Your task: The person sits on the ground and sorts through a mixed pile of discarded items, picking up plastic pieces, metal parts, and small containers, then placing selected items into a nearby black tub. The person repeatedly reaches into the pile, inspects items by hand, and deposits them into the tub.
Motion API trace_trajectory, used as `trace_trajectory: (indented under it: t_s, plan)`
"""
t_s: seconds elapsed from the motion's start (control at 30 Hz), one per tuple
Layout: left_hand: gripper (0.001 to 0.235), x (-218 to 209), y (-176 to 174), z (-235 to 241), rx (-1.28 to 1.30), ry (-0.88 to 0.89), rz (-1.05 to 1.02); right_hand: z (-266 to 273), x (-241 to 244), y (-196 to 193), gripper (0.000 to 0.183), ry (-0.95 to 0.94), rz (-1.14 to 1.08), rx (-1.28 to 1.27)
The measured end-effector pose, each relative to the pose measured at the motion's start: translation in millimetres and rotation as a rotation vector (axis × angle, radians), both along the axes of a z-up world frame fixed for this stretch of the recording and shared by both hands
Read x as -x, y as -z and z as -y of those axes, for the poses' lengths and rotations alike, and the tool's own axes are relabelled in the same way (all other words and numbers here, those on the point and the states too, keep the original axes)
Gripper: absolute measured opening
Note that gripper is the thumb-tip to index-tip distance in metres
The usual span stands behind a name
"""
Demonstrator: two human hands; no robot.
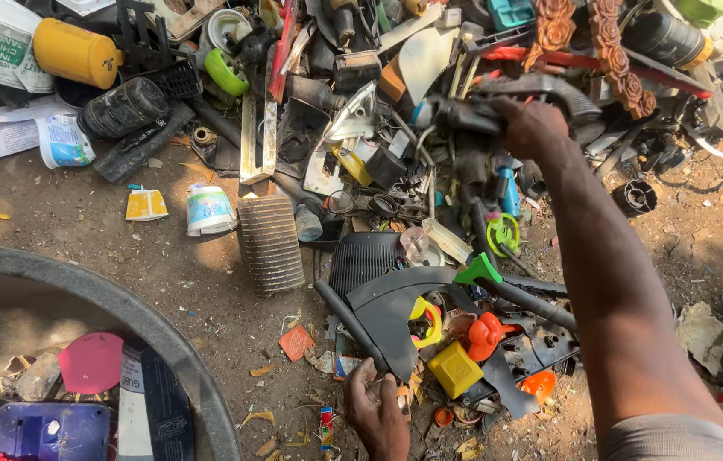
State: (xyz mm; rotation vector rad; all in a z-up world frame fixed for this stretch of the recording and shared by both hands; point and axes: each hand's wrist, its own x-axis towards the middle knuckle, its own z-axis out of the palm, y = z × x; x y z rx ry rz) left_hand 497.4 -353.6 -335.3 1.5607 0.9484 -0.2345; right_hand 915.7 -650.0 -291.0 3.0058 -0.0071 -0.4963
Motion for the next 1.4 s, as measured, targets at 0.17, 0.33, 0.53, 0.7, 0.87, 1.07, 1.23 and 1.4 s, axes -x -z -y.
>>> trace_trajectory:
  t_s: [0.17,0.33,0.53,0.7,0.87,1.07,1.23,1.4]
  plan:
    - [0.046,-2,-12,-9,-0.171,0.078,0.120,-25,50,-5,0.039,-0.209,-0.051,-0.037]
    - [0.050,7,-16,-16,-0.213,0.017,0.236,-66,150,-30,0.053,-0.191,-0.278,-0.201]
    - [0.059,17,-20,-18,-0.206,-0.001,0.180,-106,216,-79,0.038,-0.331,-0.159,-0.231]
    - [0.061,10,-27,-21,-0.180,-0.045,0.179,-134,79,-105,0.028,-0.322,0.333,-0.160]
    - [0.060,0,-17,-27,-0.065,-0.109,0.063,-210,-57,-67,0.019,-0.458,0.550,0.053]
    - [0.056,-5,-8,-29,-0.016,-0.112,0.052,-252,-120,-19,0.039,-0.296,0.307,0.125]
    - [0.056,-9,-15,-38,0.021,-0.092,0.071,-229,-119,-30,0.052,-0.289,0.107,0.001]
    - [0.058,-11,-29,-45,0.066,-0.136,0.068,-184,-36,-27,0.056,-0.318,-0.144,-0.087]
